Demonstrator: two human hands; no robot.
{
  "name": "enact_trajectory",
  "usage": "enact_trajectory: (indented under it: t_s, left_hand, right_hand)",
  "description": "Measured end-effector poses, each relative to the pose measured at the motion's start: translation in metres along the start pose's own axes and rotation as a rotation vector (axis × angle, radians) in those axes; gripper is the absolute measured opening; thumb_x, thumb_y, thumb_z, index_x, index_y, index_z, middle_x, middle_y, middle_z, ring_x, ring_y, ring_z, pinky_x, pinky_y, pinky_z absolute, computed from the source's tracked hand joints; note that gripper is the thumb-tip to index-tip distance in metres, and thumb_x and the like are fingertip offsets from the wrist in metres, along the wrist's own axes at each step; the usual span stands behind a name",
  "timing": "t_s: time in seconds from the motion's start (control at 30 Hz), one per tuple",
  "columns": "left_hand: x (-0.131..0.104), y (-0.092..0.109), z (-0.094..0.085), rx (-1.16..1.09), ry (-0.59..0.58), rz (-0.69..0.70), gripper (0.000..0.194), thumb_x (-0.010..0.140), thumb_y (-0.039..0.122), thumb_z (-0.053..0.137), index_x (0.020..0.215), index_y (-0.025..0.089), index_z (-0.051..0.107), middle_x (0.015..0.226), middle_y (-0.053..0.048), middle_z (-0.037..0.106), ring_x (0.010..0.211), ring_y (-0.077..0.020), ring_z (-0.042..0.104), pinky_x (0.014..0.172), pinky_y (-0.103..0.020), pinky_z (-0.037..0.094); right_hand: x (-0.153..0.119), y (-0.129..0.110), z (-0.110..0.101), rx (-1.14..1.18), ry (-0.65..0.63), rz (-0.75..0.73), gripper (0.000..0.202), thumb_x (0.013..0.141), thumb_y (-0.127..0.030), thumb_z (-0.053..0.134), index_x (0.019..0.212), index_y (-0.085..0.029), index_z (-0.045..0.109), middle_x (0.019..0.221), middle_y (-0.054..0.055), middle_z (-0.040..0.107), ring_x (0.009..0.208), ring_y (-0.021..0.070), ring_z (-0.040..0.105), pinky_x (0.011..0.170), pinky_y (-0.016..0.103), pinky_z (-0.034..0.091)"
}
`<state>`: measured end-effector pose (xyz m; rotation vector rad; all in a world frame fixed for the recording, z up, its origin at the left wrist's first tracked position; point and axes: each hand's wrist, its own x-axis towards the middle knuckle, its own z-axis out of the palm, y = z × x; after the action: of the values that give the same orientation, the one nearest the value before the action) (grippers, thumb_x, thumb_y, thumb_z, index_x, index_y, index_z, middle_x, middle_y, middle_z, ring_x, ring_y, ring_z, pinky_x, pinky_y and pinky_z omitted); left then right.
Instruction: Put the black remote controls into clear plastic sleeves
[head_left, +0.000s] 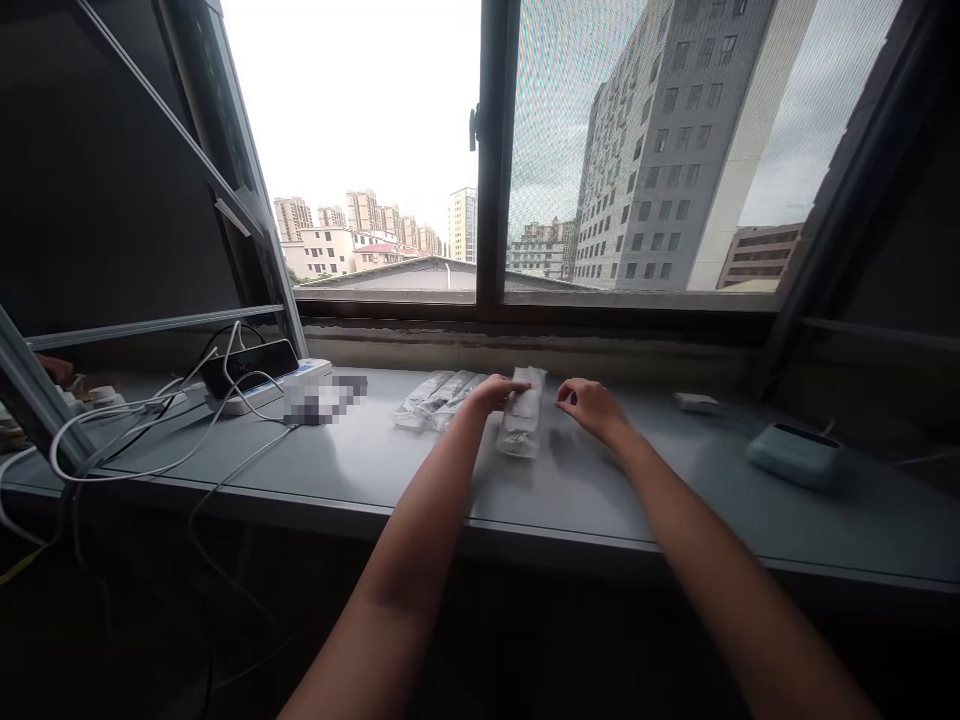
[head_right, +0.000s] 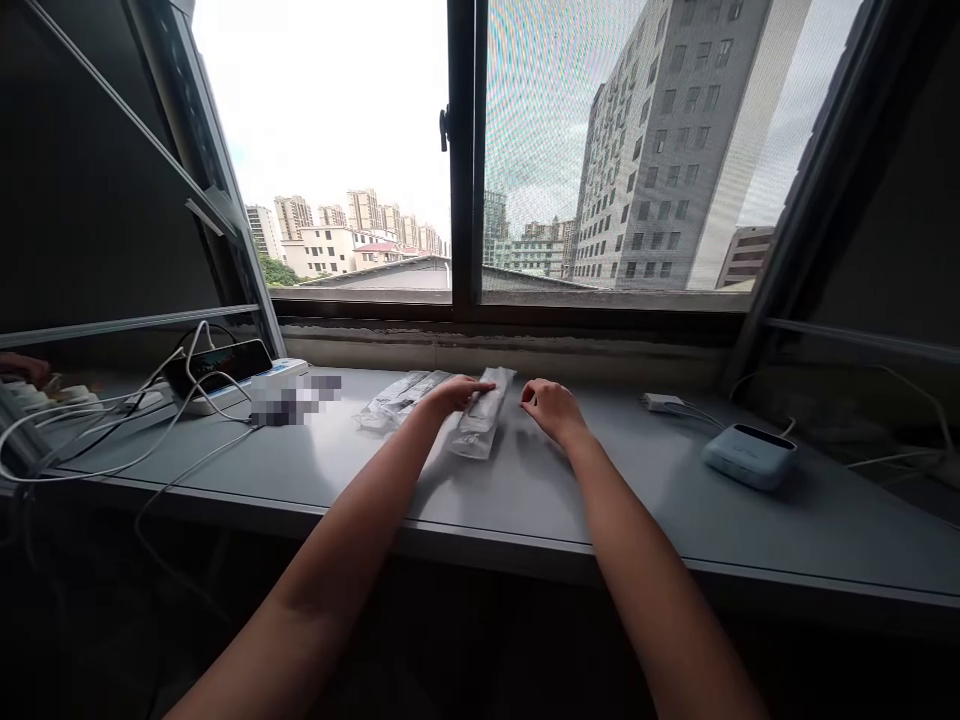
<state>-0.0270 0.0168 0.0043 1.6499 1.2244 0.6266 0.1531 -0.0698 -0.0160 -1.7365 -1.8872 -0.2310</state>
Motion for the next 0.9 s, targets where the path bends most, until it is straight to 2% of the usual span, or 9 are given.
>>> enact_trajectory:
  t_s: [0.13,0.27,0.37,0.47,0.63,0.8,0.9]
  left_hand:
    - [0.009,-0.001,0.001,-0.464,0.115,-0.059,0.019,0.083,0.029,0.069,0.087,0.011,0.061,0.061,0.001,0.056,0.051,-0.0065,0.053,0.052,-0.017,0.046]
    - [0.01,-0.005,-0.001,-0.724,0.271,-0.117,0.019,0.082,0.022,0.069,0.094,0.01,0.06,0.066,-0.002,0.058,0.052,-0.0091,0.055,0.052,-0.019,0.048]
    - [0.011,-0.008,-0.002,-0.812,0.36,-0.136,0.023,0.082,0.02,0.07,0.1,0.012,0.057,0.069,-0.002,0.057,0.055,-0.0105,0.056,0.052,-0.02,0.048]
    - [0.013,-0.009,-0.003,-0.847,0.398,-0.153,0.022,0.084,0.019,0.067,0.101,0.011,0.056,0.072,-0.003,0.057,0.057,-0.0114,0.055,0.053,-0.021,0.048]
    - [0.015,-0.011,-0.003,-0.933,0.406,-0.152,0.025,0.084,0.017,0.067,0.104,0.01,0.055,0.076,-0.004,0.057,0.059,-0.0116,0.056,0.055,-0.022,0.047]
    - [0.015,-0.014,-0.003,-1.043,0.404,-0.151,0.023,0.085,0.016,0.065,0.105,0.011,0.056,0.077,-0.004,0.058,0.059,-0.0117,0.056,0.055,-0.022,0.047]
    - [0.013,-0.014,-0.002,-1.083,0.408,-0.154,0.022,0.085,0.016,0.066,0.104,0.011,0.057,0.076,-0.004,0.059,0.059,-0.0117,0.057,0.053,-0.022,0.047]
  right_hand:
    - [-0.001,-0.002,-0.001,0.003,0.109,-0.038,0.007,0.08,-0.019,0.058,0.076,-0.022,0.062,0.084,0.003,0.069,0.072,0.0181,0.062,0.064,0.028,0.041]
    - [-0.004,-0.009,-0.004,0.092,0.28,-0.07,0.01,0.082,-0.02,0.057,0.092,-0.023,0.058,0.092,0.002,0.068,0.06,0.0153,0.059,0.059,0.028,0.04]
    - [-0.006,-0.018,-0.008,0.114,0.381,-0.135,0.011,0.087,-0.023,0.053,0.098,-0.022,0.054,0.093,0.002,0.066,0.058,0.0133,0.058,0.057,0.026,0.04]
    - [-0.009,-0.029,-0.012,0.088,0.487,-0.205,0.008,0.09,-0.024,0.048,0.094,-0.021,0.054,0.091,0.002,0.065,0.058,0.0119,0.057,0.057,0.025,0.038]
    - [-0.013,-0.042,-0.015,-0.021,0.534,-0.394,0.019,0.089,-0.025,0.052,0.072,-0.02,0.057,0.084,0.002,0.064,0.057,0.0105,0.054,0.056,0.024,0.036]
    - [-0.017,-0.05,-0.017,-0.134,0.658,-0.555,0.023,0.09,-0.027,0.052,0.069,-0.019,0.058,0.081,0.003,0.065,0.059,0.0105,0.053,0.055,0.024,0.035]
    - [-0.017,-0.051,-0.017,-0.226,0.694,-0.603,0.027,0.091,-0.024,0.051,0.066,-0.02,0.059,0.08,0.003,0.066,0.065,0.0125,0.054,0.061,0.026,0.036]
